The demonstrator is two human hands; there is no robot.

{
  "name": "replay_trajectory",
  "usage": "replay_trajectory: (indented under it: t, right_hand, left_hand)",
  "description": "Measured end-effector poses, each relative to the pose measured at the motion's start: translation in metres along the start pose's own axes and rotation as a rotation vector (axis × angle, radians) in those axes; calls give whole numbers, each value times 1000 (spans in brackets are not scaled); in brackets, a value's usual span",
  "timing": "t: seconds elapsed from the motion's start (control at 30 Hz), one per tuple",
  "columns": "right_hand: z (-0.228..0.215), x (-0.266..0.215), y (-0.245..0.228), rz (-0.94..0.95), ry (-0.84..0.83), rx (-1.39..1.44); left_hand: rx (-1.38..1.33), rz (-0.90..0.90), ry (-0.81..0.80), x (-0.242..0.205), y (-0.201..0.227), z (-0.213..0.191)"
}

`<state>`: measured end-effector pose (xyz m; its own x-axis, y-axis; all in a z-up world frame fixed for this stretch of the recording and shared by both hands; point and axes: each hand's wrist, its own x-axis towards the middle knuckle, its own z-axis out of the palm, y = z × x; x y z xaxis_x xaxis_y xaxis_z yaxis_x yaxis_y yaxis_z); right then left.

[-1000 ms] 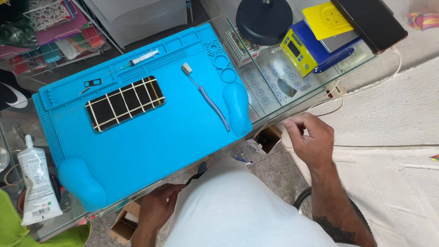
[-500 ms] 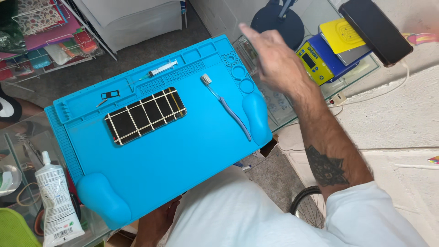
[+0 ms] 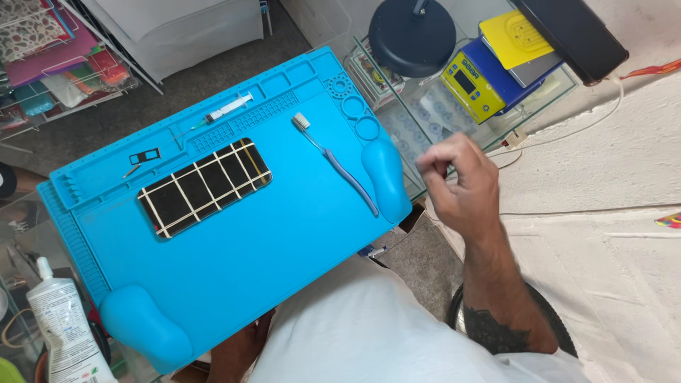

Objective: The person cleans a blue workstation mat using a toothbrush and a tube of white paste. They scrub the surface of the mat and the edges, then place a metal grid on the mat and continue to clean around it.

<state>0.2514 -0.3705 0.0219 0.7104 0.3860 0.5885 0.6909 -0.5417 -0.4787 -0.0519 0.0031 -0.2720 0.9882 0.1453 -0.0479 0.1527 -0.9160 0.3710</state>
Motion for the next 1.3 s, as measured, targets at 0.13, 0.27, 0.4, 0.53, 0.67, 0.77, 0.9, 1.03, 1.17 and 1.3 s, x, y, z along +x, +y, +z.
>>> replay_trajectory:
  t: [0.13, 0.27, 0.4, 0.53, 0.67, 0.77, 0.9, 1.03, 1.17, 1.3]
  right_hand:
    - [-3, -71, 21, -76, 22, 31]
    - [-7, -121, 30, -30, -22, 45]
    - [-3, -133, 30, -51, -108, -6]
    - [5, -127, 21, -182, -200, 49]
    - [14, -123, 24, -269, -294, 55]
    - [20, -123, 26, -295, -335, 88]
    - [30, -117, 20, -356, -363, 172]
    - [39, -102, 0, -455, -399, 296]
    - [31, -75, -21, -640, -323, 363]
    - [32, -82, 25, -712, -85, 310]
  left_hand:
    - [11, 141, 227, 10, 7, -5]
    - [-59, -33, -84, 4, -3, 25]
    - [-146, -60, -184, 16, 45, -9]
    - [-264, -9, -47, 10, 76, -27]
    - [-265, -159, -145, -5, 92, -35]
    - [-267, -133, -72, -26, 96, -30]
    - [-363, -217, 39, -49, 117, -46]
    - [-334, -218, 150, -76, 136, -61]
    - [-266, -220, 242, -96, 150, -78]
    - [-149, -239, 407, -101, 158, -111]
